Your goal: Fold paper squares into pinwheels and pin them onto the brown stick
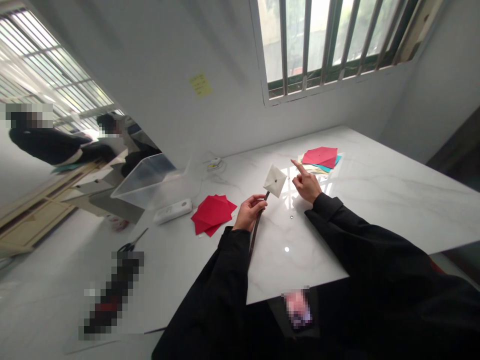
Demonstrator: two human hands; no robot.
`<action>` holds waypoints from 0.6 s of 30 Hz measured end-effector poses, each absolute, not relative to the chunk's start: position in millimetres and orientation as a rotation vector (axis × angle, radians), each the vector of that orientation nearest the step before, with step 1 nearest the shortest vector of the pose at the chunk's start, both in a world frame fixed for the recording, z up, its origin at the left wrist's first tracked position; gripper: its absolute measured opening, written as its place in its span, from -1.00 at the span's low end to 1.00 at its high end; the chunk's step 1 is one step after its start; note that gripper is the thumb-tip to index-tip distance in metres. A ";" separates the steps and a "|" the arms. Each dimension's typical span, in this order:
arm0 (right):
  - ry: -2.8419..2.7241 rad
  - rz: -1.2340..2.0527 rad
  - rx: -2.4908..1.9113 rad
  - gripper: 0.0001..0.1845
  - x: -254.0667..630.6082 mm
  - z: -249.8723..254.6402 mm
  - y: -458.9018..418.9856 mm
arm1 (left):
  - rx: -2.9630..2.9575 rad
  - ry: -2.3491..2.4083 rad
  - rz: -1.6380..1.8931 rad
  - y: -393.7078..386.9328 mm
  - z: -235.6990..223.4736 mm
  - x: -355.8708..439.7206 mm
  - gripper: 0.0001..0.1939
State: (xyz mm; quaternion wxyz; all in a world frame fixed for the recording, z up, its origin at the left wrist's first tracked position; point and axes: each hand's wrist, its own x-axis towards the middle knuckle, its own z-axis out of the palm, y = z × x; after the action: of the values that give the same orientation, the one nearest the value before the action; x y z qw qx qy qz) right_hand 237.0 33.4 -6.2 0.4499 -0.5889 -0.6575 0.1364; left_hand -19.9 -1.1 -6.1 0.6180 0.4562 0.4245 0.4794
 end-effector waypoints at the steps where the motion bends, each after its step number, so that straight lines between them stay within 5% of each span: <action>1: -1.647 0.346 -1.489 -0.29 239.1 -6.9 35.0 | 1.053 0.976 1.103 -1.0 -6.2 -20.1 -0.45; 5: -1.753 0.416 -1.655 -0.67 243.8 -9.4 39.2 | 1.051 0.975 1.111 -0.8 -7.0 -20.5 -0.45; 18: -1.719 0.420 -1.628 -0.69 243.3 -13.9 39.3 | 1.033 0.973 1.140 -1.1 -5.9 -19.8 -0.48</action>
State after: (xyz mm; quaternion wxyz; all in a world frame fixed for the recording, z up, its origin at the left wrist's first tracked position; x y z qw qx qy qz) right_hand 243.3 39.3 -13.9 0.3605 -0.6315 -0.6669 0.1630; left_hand -19.8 -1.1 -5.9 0.6137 0.4481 0.4220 0.4945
